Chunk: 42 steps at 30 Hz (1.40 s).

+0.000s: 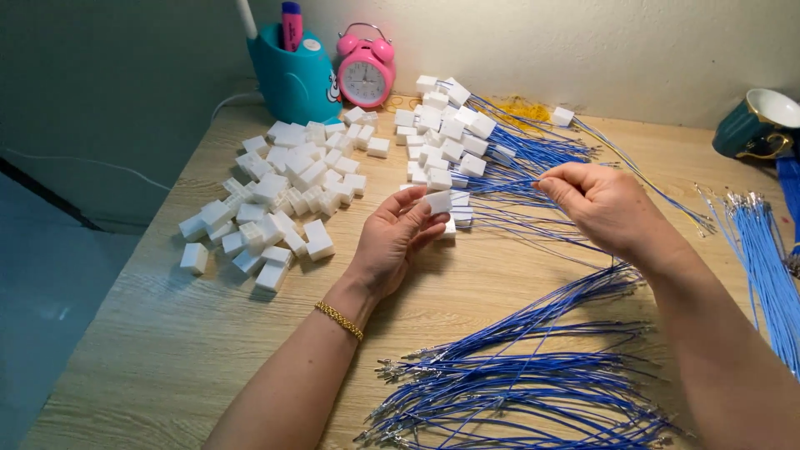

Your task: Assembling small electronic connectors by manually inserting blue wires into white plastic housings.

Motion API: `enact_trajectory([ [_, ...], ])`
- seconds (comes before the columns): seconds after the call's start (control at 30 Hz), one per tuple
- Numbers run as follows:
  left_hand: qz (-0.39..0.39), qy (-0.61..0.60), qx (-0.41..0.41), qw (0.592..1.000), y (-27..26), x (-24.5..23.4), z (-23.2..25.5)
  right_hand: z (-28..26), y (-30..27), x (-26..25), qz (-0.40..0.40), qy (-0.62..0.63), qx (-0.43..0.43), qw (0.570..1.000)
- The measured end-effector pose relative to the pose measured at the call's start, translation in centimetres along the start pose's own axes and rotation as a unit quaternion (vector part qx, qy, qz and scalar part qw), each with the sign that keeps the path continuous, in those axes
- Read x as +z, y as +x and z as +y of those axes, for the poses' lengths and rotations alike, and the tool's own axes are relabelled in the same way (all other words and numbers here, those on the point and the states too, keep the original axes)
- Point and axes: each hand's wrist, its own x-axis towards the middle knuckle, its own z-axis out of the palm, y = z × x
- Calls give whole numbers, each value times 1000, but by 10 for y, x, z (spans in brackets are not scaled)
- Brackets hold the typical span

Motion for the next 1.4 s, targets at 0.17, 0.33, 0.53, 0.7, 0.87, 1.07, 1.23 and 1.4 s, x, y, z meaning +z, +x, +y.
enact_trajectory([
  [0.17, 26, -12, 41, 999, 2, -1, 2, 6, 5, 15, -60, 16, -10, 998],
  [0.33, 37, 50, 54, 997, -3, 1, 11, 37, -12, 3, -205, -62, 71, 974],
  [0.53, -9, 178, 60, 982, -22, 29, 14, 98, -42, -24, -247, 78, 118, 959],
  [0.7, 21, 181, 15, 983, -26, 38, 14, 101, -58, -38, -235, 227, 140, 935],
  [0.87, 29, 178, 19, 983, -28, 31, 21, 98, -56, -33, -231, 162, 142, 949],
  [1.07, 19, 220, 105, 970, -37, 32, 22, 122, -54, -36, -175, 0, 55, 983],
  [1.23, 13, 264, 139, 954, -68, 55, 10, 133, -62, -37, -90, 29, -54, 994],
  [1.4, 40, 281, 186, 941, -101, 73, 12, 187, -36, -9, 132, -15, -188, 973],
])
